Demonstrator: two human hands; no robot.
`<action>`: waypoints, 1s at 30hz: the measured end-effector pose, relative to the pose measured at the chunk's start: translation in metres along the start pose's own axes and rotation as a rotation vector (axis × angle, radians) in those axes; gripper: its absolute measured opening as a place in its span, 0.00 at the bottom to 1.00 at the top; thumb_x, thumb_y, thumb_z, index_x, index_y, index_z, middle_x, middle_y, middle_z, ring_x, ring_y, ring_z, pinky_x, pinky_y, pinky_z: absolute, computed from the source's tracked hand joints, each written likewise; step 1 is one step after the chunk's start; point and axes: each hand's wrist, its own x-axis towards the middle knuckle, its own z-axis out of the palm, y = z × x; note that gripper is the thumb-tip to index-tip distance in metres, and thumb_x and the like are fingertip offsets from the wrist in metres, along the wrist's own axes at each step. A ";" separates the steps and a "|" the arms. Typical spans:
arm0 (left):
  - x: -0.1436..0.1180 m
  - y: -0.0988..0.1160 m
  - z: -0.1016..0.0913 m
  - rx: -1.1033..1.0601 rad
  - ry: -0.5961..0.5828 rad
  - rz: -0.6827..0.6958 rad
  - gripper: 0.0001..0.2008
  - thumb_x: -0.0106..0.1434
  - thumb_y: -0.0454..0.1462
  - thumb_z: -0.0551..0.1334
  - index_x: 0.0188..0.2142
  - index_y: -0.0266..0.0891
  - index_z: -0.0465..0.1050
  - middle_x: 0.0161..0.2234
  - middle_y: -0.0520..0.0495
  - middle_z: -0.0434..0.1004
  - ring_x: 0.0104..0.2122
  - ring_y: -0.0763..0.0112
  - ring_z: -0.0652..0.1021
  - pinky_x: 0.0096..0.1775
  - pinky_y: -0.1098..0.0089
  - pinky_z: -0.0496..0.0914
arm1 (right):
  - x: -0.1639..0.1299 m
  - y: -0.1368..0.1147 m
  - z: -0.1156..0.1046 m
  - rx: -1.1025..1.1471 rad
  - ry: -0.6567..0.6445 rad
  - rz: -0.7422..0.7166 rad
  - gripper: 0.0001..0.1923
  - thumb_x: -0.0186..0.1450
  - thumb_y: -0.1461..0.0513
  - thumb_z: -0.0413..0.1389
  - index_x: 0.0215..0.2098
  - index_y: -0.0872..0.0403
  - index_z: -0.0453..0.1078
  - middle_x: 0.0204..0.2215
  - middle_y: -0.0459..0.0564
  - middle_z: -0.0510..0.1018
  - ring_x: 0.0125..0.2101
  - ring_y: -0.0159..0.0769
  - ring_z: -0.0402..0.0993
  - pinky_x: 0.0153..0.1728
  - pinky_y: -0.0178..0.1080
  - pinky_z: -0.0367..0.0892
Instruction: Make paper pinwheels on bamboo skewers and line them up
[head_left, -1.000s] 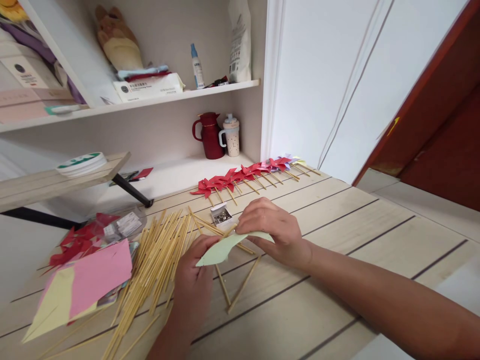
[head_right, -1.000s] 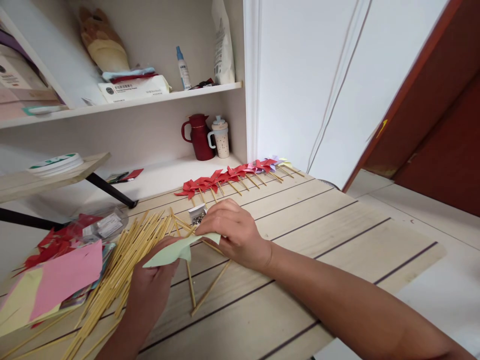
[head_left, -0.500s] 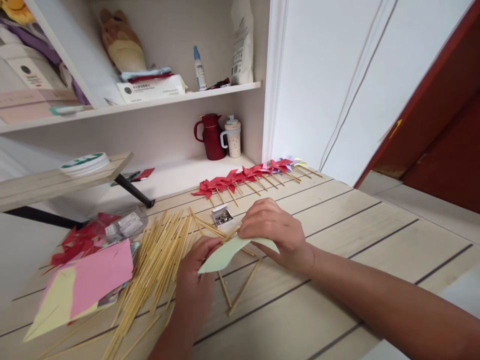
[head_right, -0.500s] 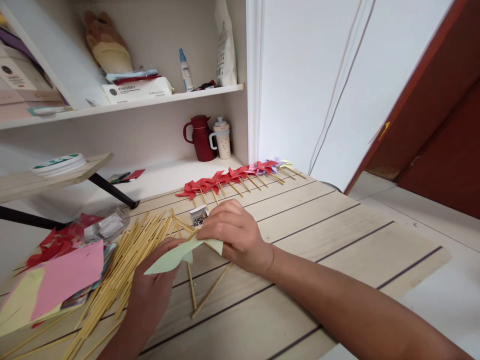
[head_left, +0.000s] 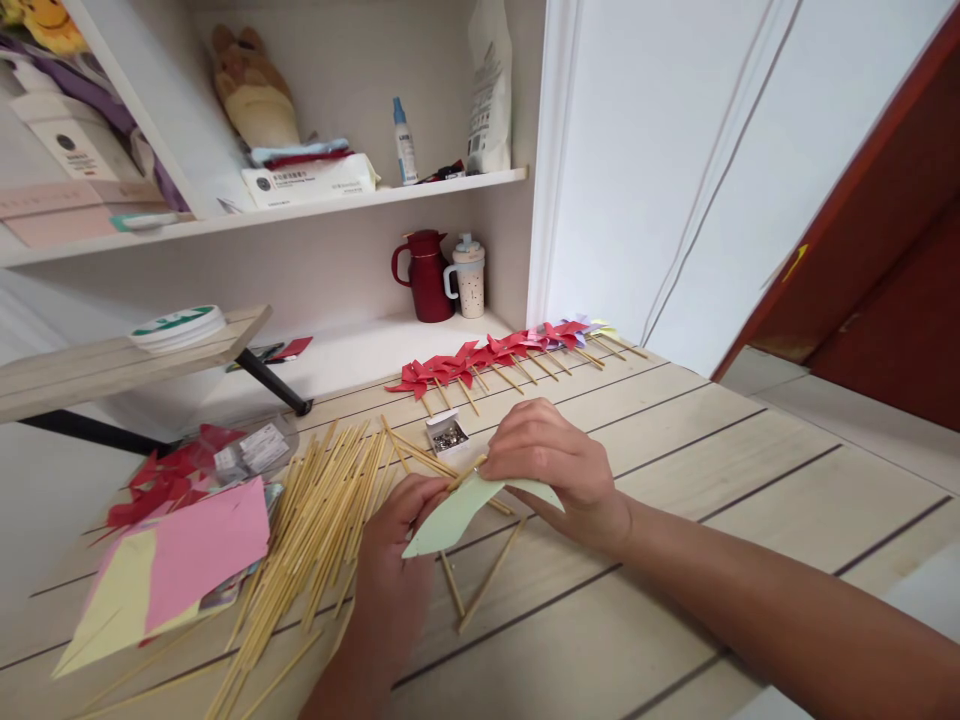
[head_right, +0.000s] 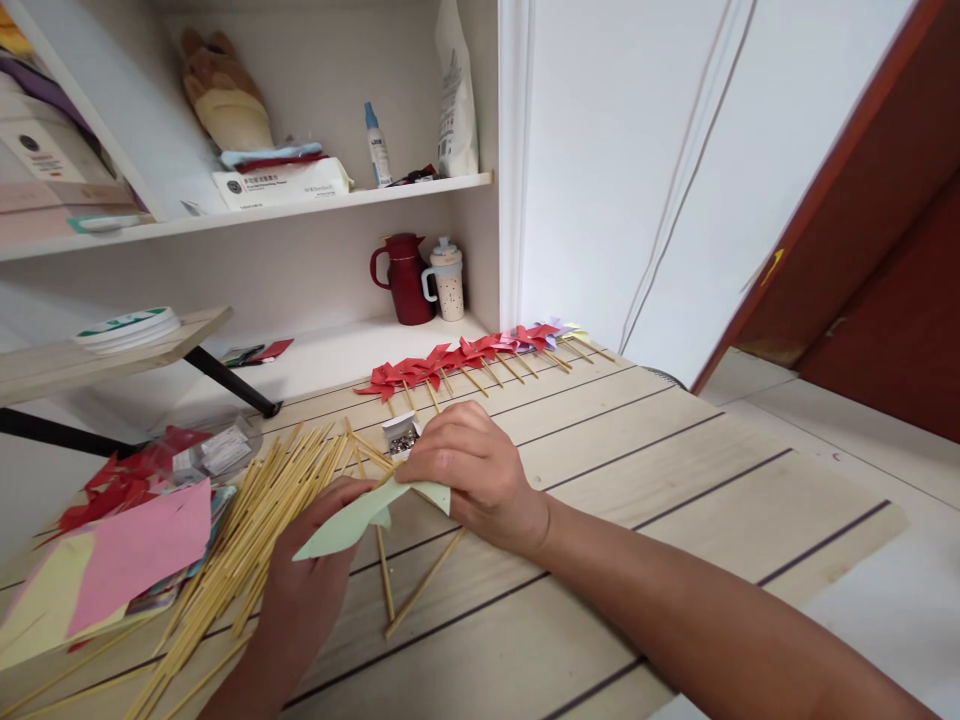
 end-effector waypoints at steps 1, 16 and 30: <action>0.000 -0.001 0.000 0.001 0.000 0.006 0.06 0.62 0.34 0.64 0.35 0.44 0.81 0.32 0.50 0.79 0.32 0.70 0.77 0.35 0.74 0.68 | 0.000 0.000 0.000 0.003 0.001 0.003 0.04 0.67 0.65 0.59 0.39 0.52 0.76 0.29 0.51 0.81 0.33 0.40 0.75 0.36 0.46 0.70; -0.001 0.000 -0.003 0.083 -0.012 0.054 0.08 0.64 0.34 0.62 0.39 0.44 0.80 0.35 0.49 0.80 0.36 0.67 0.79 0.39 0.71 0.70 | -0.001 0.001 0.003 0.018 0.011 0.004 0.05 0.69 0.63 0.57 0.40 0.53 0.76 0.29 0.53 0.81 0.34 0.41 0.76 0.37 0.47 0.71; -0.004 -0.018 -0.011 0.547 0.065 0.478 0.14 0.67 0.31 0.57 0.47 0.46 0.76 0.38 0.50 0.80 0.36 0.68 0.79 0.39 0.68 0.70 | 0.000 -0.002 0.002 0.034 0.003 0.029 0.06 0.70 0.62 0.56 0.39 0.52 0.76 0.29 0.51 0.81 0.33 0.39 0.76 0.37 0.46 0.71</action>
